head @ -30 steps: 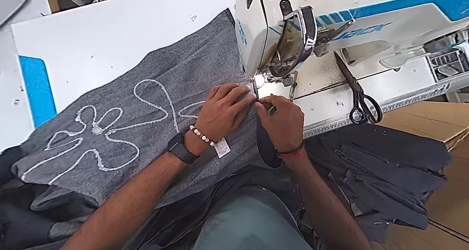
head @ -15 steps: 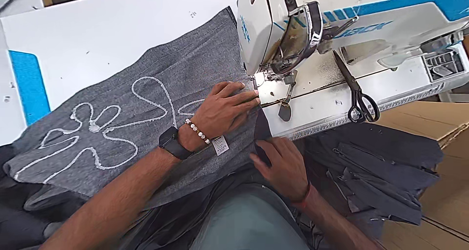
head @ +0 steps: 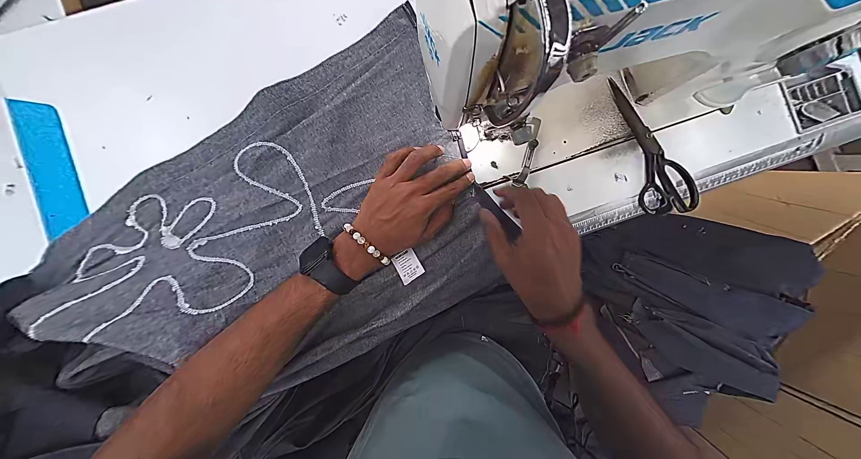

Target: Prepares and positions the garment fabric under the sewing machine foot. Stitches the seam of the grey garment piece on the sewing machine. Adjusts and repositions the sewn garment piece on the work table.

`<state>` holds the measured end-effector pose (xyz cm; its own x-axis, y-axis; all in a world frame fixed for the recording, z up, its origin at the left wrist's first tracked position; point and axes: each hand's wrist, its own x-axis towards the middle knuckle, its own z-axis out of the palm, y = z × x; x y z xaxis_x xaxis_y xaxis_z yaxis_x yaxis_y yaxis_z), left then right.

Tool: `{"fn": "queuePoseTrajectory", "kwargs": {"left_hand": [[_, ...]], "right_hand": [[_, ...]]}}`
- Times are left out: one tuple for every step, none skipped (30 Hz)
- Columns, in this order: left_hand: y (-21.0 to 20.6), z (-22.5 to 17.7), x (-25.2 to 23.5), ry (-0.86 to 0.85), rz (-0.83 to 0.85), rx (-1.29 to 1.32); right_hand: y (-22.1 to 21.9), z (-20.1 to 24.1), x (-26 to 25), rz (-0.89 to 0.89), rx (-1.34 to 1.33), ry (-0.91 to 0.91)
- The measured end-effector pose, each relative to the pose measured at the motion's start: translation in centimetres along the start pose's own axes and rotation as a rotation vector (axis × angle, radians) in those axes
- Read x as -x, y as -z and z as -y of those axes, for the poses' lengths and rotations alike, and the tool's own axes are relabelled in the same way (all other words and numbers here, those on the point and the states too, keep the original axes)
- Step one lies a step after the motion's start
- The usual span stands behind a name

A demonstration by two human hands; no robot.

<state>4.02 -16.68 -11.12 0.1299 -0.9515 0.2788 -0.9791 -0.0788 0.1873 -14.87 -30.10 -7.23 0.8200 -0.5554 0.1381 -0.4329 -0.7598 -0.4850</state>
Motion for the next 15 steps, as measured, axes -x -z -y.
{"fn": "queuePoseTrajectory", "kwargs": {"left_hand": [[0.0, 0.0, -0.1, 0.001, -0.004, -0.006], [0.0, -0.1, 0.0, 0.006, -0.006, -0.013], [0.0, -0.1, 0.0, 0.012, -0.008, -0.017], [0.1, 0.0, -0.1, 0.019, -0.011, -0.023], [0.0, 0.0, -0.1, 0.027, -0.017, -0.027], [0.0, 0.0, -0.1, 0.036, -0.020, -0.024], [0.0, -0.1, -0.1, 0.042, -0.020, -0.016], [0.0, -0.1, -0.2, 0.043, -0.018, 0.001], [0.1, -0.1, -0.2, 0.041, -0.013, 0.026], [0.2, -0.2, -0.1, 0.033, -0.007, 0.050], [0.2, 0.0, -0.2, 0.019, -0.003, 0.061], [0.3, 0.1, -0.3, 0.005, -0.003, 0.061], [0.3, 0.1, -0.2, -0.001, 0.000, 0.053], [0.2, 0.1, -0.2, -0.001, -0.003, 0.038], [0.2, 0.3, -0.2, 0.001, -0.006, 0.022]], "right_hand": [[-1.4, 0.0, -0.8, -0.052, -0.017, -0.002], [-2.6, -0.1, -1.2, -0.094, -0.014, 0.000], [-3.4, -0.2, -1.2, -0.131, 0.005, 0.011], [-3.7, -0.2, -0.9, -0.156, 0.033, 0.035], [-3.9, -0.4, -0.4, -0.172, 0.060, 0.072], [-4.0, -0.5, 0.3, -0.174, 0.081, 0.106], [-3.9, -0.7, 0.8, -0.161, 0.105, 0.133], [-3.8, -0.8, 0.9, -0.137, 0.131, 0.154], [-3.6, -0.8, 1.0, -0.100, 0.151, 0.160], [-3.4, -0.7, 1.0, -0.065, 0.163, 0.161], [-3.2, -0.7, 0.9, -0.045, 0.174, 0.161], [-3.1, -0.7, 0.7, -0.039, 0.183, 0.162], [-3.0, -0.7, 0.7, -0.028, 0.184, 0.160], [-2.9, -0.8, 0.6, -0.018, 0.188, 0.159], [-2.8, -0.8, 0.3, -0.012, 0.191, 0.157]]}}
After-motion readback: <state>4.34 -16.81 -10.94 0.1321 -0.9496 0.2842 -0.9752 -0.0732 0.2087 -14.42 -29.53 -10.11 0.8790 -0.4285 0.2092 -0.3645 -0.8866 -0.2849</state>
